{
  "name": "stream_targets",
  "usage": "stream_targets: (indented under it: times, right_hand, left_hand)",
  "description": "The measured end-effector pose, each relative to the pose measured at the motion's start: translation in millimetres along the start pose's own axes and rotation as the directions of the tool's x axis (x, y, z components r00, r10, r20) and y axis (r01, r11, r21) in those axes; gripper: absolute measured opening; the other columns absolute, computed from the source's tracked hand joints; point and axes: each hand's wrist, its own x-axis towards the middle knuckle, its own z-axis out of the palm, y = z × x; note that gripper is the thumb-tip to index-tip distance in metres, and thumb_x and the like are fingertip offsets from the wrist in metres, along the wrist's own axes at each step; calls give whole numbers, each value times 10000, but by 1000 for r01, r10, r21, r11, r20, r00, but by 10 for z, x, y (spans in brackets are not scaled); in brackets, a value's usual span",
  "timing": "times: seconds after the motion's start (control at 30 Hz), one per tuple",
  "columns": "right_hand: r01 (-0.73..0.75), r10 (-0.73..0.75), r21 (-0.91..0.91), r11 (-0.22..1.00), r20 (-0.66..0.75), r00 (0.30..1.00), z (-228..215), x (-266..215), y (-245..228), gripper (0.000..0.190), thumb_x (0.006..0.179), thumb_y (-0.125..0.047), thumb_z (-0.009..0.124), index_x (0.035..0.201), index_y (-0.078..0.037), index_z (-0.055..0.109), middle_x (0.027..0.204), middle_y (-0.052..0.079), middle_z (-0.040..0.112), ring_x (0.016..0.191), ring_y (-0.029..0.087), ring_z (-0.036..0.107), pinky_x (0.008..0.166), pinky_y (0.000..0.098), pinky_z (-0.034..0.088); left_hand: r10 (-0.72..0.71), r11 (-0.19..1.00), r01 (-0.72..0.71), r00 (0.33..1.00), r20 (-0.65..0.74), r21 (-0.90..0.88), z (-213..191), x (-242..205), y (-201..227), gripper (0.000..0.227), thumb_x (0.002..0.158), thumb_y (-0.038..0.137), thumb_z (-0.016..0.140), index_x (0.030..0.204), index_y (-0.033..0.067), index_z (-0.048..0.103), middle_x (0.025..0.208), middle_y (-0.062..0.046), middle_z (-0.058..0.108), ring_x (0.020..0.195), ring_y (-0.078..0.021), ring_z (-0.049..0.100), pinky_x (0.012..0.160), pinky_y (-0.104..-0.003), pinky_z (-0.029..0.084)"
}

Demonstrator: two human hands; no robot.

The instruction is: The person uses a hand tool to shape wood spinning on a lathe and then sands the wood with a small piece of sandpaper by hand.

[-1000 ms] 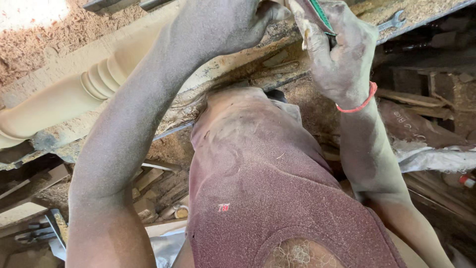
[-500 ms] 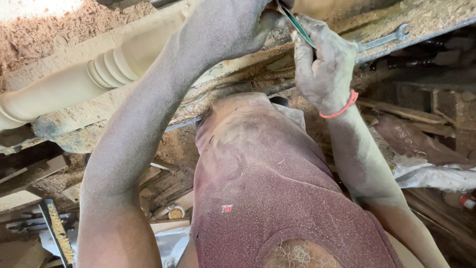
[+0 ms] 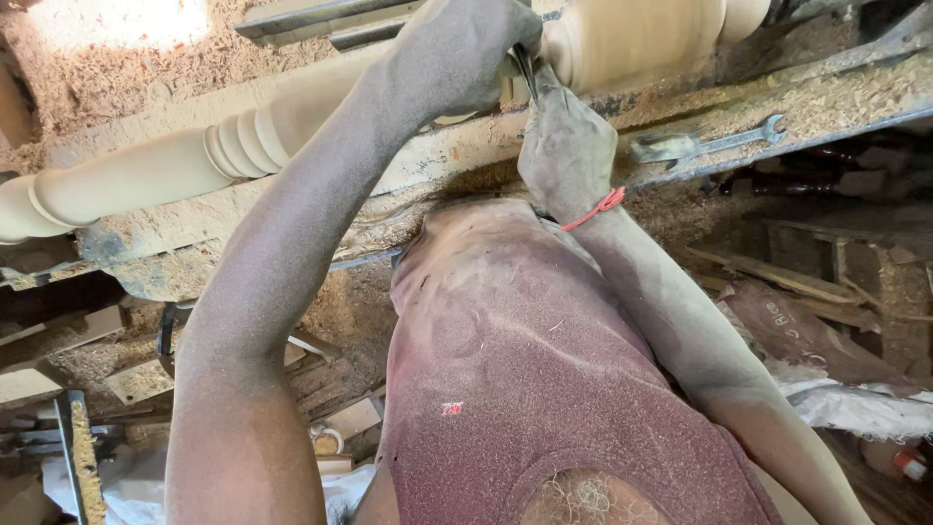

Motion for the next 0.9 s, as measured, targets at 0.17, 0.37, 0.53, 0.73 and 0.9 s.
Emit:
stream_targets:
  times: [0.17,0.37,0.53,0.73,0.9]
  right_hand:
    - [-27,27,-18,999,13,1000,2,67,-110,403,990,-92,618,1357,66,562,998,201,701,867,368,700,732,460,554]
    - [-42,42,-12,999,49,998,1,114,-142,259,1005,-155,638,1179,34,598,1001,199,676,878,391,672,746,491,529]
    - [-21,28,-86,996,81,996,34,98,-117,183,1005,-167,630,1057,8,627,967,171,658,869,370,666,731,469,534]
    - [54,-20,-242,969,144,989,95,92,-109,178,905,-140,621,1037,-23,644,996,127,657,914,287,678,732,397,570]
    - [122,-56,-308,943,215,975,57,94,-160,295,891,-153,622,1127,17,671,1047,136,646,920,232,667,697,344,578]
  left_hand:
    - [151,982,-144,988,-45,125,-19,56,-38,229,671,13,784,889,82,774,921,-96,736,855,-326,717,761,-443,583]
    - [60,976,-69,997,48,208,-21,28,7,201,712,56,756,904,113,777,939,-98,742,831,-336,724,704,-462,584]
    - [86,982,-83,996,-7,170,-34,-7,32,227,719,48,743,915,156,787,914,-92,756,787,-338,729,660,-457,584]
    - [51,958,-81,992,115,275,-63,-75,48,156,764,51,725,896,120,771,853,-72,750,767,-299,730,654,-440,581]
    - [20,950,-60,991,132,307,-27,-113,55,150,919,7,665,913,108,776,933,-38,770,691,-213,721,632,-382,579]
